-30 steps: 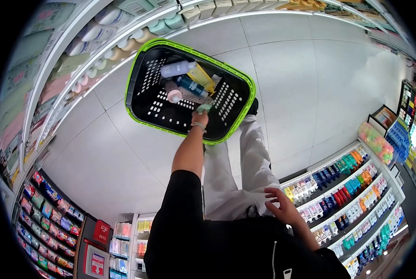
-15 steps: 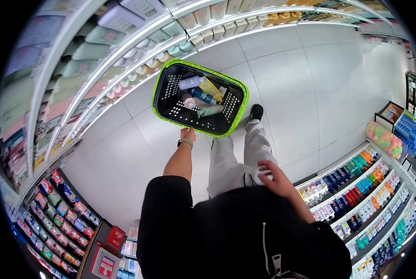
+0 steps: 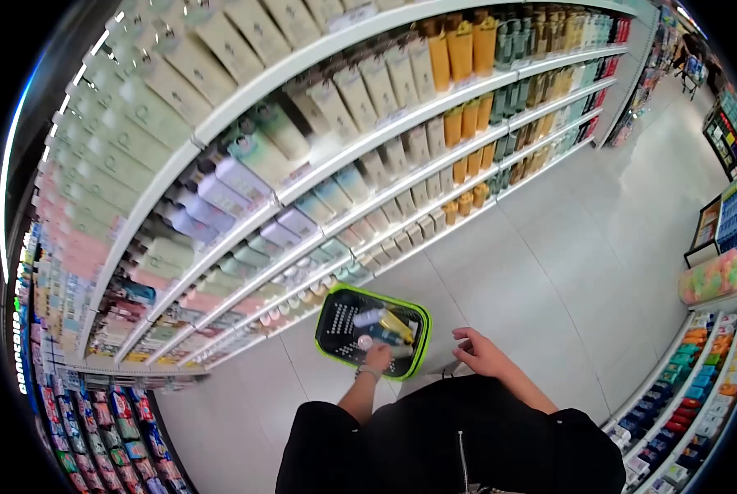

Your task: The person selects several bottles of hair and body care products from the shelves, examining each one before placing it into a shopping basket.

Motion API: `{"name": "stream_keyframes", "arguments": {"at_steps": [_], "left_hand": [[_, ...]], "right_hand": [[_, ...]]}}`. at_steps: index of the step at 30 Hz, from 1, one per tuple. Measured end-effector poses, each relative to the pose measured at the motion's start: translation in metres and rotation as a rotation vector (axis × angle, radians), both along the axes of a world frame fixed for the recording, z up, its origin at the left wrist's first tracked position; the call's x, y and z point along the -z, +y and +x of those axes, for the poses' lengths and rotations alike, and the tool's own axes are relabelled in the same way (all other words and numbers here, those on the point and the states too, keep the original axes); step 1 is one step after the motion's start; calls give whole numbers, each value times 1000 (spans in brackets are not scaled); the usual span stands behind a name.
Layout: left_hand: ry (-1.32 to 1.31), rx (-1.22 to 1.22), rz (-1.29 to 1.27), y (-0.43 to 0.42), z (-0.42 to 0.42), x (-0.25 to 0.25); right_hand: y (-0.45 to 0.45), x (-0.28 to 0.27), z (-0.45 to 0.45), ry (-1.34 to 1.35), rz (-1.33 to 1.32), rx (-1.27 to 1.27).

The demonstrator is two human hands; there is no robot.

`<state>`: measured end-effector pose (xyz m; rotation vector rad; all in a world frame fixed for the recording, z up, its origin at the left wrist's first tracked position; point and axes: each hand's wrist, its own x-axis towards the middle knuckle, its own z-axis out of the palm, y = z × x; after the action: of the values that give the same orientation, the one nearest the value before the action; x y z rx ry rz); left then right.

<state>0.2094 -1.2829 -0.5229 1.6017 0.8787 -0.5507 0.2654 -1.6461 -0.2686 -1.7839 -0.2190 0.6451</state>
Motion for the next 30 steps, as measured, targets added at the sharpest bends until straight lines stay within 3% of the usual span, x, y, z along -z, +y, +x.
{"name": "stream_keyframes", "arguments": {"at_steps": [2,6,10,14,22,30], "left_hand": [[-99,70,-5,-45,28,-45],[-400,266,-1,-97,69,-62],[-410,269,-60,-152,110,-132],[-485,339,-149,-171,146,-147],[-519,541,-82,-209,232,-177],[-609,634,-6,-195,341,-213]], "right_hand": [[-20,-5,13,-40,38,-8],[-53,-3,27,-87,84,-3],[-78,-12,31,-46,133,51],[-93,-18,40,-36,174,113],[-114,-11,75,-14,163,293],[-91,-21,189,-88,81,284]]}}
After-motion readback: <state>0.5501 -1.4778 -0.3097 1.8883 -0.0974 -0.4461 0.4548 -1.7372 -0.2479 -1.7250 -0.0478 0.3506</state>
